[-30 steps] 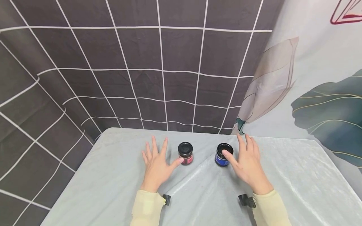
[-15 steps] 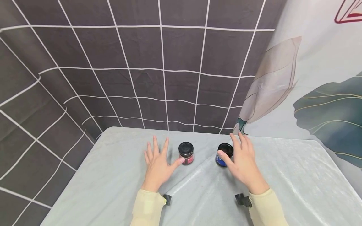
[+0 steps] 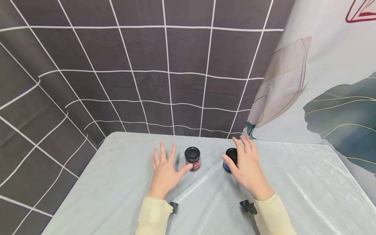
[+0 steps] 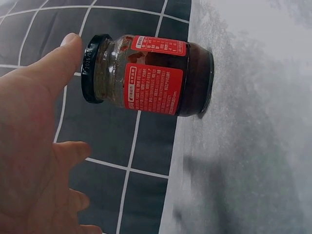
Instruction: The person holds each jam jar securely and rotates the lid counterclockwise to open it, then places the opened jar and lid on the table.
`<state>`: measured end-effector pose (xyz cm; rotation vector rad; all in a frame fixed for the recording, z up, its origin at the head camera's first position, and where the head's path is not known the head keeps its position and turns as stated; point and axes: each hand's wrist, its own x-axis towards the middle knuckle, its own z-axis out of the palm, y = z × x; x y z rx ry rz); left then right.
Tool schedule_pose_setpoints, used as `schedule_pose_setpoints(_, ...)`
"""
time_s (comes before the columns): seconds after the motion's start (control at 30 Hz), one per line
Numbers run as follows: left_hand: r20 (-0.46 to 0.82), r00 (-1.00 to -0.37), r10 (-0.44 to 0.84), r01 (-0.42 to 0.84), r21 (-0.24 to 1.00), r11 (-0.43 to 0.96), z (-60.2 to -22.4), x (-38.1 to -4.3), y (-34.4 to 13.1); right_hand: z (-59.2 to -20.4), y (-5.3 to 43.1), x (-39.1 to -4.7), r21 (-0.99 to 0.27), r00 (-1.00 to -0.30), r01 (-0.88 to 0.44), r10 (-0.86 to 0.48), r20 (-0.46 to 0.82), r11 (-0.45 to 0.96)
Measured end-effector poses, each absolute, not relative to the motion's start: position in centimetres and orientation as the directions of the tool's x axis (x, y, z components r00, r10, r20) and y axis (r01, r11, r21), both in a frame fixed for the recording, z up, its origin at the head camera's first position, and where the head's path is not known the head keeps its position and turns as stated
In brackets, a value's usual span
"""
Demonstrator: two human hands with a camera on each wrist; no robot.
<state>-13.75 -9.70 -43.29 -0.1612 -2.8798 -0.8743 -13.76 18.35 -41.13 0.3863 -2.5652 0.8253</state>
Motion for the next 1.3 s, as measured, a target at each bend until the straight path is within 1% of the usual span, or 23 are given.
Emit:
schedule_pose_setpoints(0.53,0.175,-0.982,0.067,0.153,0.546,0.823,-43.4,-14.0,-9.3,-41.1,16.7,-13.8,-0.467,-0.868,-0.396,-0.156,0.472,0.791)
schedule_pose_setpoints(0.7,0.163,-0.984,0.067,0.15,0.573,0.806,-43.3,-13.9,-9.2,-41.0,15.9,-13.8,-0.483,-0.876,-0.395,-0.161,0.455,0.782)
schedule_pose_setpoints(0.87,0.156,-0.985,0.067,0.148,0.593,0.792,-43.5,-13.8,-9.1,-41.0,15.3,-13.8,-0.487,-0.869,-0.404,-0.158,0.469,0.775)
schedule_pose_setpoints(1.3,0.193,-0.979,0.07,0.174,0.598,0.782,-43.7,-13.7,-8.7,-41.1,14.2,-13.9,-0.475,-0.861,-0.415,-0.166,0.481,0.776)
